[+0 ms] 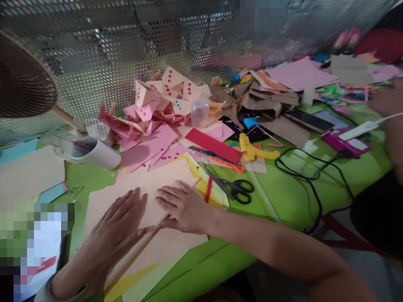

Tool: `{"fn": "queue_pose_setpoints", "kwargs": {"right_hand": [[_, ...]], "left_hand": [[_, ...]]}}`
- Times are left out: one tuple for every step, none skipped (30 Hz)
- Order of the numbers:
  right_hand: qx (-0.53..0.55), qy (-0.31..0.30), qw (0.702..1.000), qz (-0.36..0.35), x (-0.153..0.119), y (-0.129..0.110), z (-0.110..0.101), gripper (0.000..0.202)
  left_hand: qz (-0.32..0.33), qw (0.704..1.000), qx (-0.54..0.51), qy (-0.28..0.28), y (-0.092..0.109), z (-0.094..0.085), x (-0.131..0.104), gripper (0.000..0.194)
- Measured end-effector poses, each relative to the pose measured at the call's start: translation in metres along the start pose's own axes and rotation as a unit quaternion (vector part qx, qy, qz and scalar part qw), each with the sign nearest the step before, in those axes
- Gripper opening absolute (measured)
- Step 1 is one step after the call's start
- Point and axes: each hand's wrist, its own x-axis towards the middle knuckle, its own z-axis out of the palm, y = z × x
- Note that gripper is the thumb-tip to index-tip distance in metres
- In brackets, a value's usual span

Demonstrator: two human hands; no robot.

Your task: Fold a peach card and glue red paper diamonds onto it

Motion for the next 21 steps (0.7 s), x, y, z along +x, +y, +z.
{"fn": "queue_pose_setpoints", "kwargs": {"right_hand": [[0.001, -0.003, 1.0, 0.004, -0.001, 0.0, 0.0, 0.063], [0.002, -0.006, 1.0, 0.008, -0.002, -0.001, 0.0, 0.064], [0.002, -0.007, 1.0, 0.013, -0.002, -0.001, 0.0, 0.066], [0.002, -0.008, 1.0, 0.018, -0.003, -0.001, 0.0, 0.067], [0.002, -0.009, 1.0, 0.024, -0.004, -0.002, -0.001, 0.069], [0.002, -0.011, 0.999, 0.03, -0.005, -0.002, -0.002, 0.07], [0.003, -0.014, 0.999, 0.035, -0.005, -0.003, -0.003, 0.071], [0.005, -0.017, 0.999, 0.039, -0.005, -0.004, -0.004, 0.072], [0.008, -0.021, 0.999, 0.042, -0.006, -0.004, -0.005, 0.073], [0.011, -0.026, 0.999, 0.046, -0.006, -0.005, -0.007, 0.074], [0.014, -0.03, 0.998, 0.05, -0.006, -0.005, -0.008, 0.075], [0.015, -0.032, 0.998, 0.056, -0.006, -0.005, -0.01, 0.076], [0.016, -0.033, 0.997, 0.063, -0.007, -0.005, -0.011, 0.077], [0.016, -0.034, 0.997, 0.07, -0.007, -0.005, -0.012, 0.079], [0.016, -0.035, 0.996, 0.074, -0.007, -0.005, -0.013, 0.079], [0.016, -0.037, 0.996, 0.078, -0.007, -0.005, -0.014, 0.08], [0.016, -0.039, 0.996, 0.081, -0.007, -0.005, -0.015, 0.08], [0.015, -0.041, 0.995, 0.085, -0.008, -0.005, -0.016, 0.08], [0.014, -0.041, 0.995, 0.089, -0.008, -0.005, -0.017, 0.081], [0.012, -0.04, 0.995, 0.095, -0.009, -0.004, -0.017, 0.081], [0.009, -0.038, 0.994, 0.102, -0.009, -0.004, -0.018, 0.082]], "left_hand": [[0.0, 1.0, -0.002, -0.001, -0.001, 0.0, 0.0, 0.08], [0.001, 1.0, -0.002, -0.001, -0.001, 0.001, 0.0, 0.081], [0.004, 1.0, -0.001, -0.001, -0.002, 0.001, 0.0, 0.082], [0.009, 1.0, 0.001, -0.001, -0.002, 0.001, 0.0, 0.082], [0.012, 1.0, 0.004, 0.001, -0.003, 0.001, 0.0, 0.083], [0.014, 1.0, 0.006, 0.002, -0.003, 0.002, 0.0, 0.083], [0.015, 1.0, 0.008, 0.004, -0.003, 0.002, 0.0, 0.083], [0.015, 1.0, 0.009, 0.006, -0.003, 0.003, 0.0, 0.083], [0.015, 1.0, 0.009, 0.006, -0.003, 0.003, 0.0, 0.083], [0.014, 1.0, 0.008, 0.007, -0.003, 0.003, -0.001, 0.083], [0.013, 1.0, 0.006, 0.008, -0.003, 0.004, -0.001, 0.082], [0.013, 1.0, 0.004, 0.009, -0.003, 0.004, -0.001, 0.082], [0.013, 1.0, 0.003, 0.007, -0.003, 0.004, -0.001, 0.081], [0.014, 1.0, 0.002, 0.004, -0.004, 0.004, -0.001, 0.08], [0.015, 1.0, 0.003, 0.004, -0.004, 0.004, -0.002, 0.08], [0.016, 1.0, 0.003, 0.005, -0.004, 0.005, -0.002, 0.081], [0.016, 1.0, 0.002, 0.007, -0.005, 0.005, -0.002, 0.082], [0.017, 1.0, 0.0, 0.01, -0.005, 0.005, -0.002, 0.082], [0.018, 1.0, -0.002, 0.012, -0.006, 0.005, -0.002, 0.082], [0.017, 1.0, -0.002, 0.012, -0.006, 0.005, -0.002, 0.082], [0.016, 1.0, 0.001, 0.008, -0.006, 0.005, -0.002, 0.082]]}}
